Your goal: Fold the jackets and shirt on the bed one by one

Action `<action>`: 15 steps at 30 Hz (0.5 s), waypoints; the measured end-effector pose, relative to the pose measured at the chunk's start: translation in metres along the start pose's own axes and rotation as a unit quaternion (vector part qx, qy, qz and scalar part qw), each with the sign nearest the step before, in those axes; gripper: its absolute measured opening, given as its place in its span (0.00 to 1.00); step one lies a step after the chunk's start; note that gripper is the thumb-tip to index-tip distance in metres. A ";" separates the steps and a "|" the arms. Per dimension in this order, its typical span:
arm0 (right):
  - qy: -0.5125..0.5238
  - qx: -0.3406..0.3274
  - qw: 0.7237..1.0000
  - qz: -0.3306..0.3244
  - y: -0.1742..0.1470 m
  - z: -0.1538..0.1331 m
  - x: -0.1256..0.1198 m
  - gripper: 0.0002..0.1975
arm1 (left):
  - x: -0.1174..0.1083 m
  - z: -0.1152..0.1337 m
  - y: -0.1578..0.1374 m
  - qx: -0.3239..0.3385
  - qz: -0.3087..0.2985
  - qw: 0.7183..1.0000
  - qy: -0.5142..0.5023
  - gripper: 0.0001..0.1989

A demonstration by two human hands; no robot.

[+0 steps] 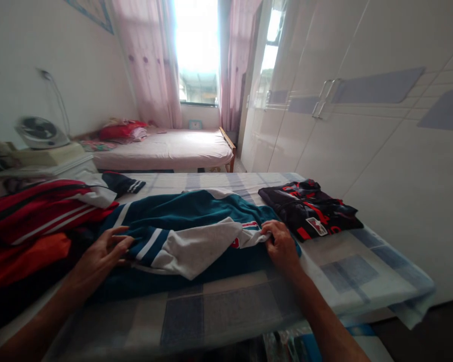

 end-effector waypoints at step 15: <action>-0.037 -0.033 0.998 -0.028 -0.006 -0.006 0.009 0.05 | 0.017 0.047 0.008 0.164 -0.060 0.965 0.196 0.22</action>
Point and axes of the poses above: each hand's wrist, its own y-axis towards the middle knuckle, its own x-axis out of the palm, z = x × y, the point moved 4 cm from there along y, towards the middle knuckle, and after that the axes turned 4 degrees about z, right-handed, at the moved point
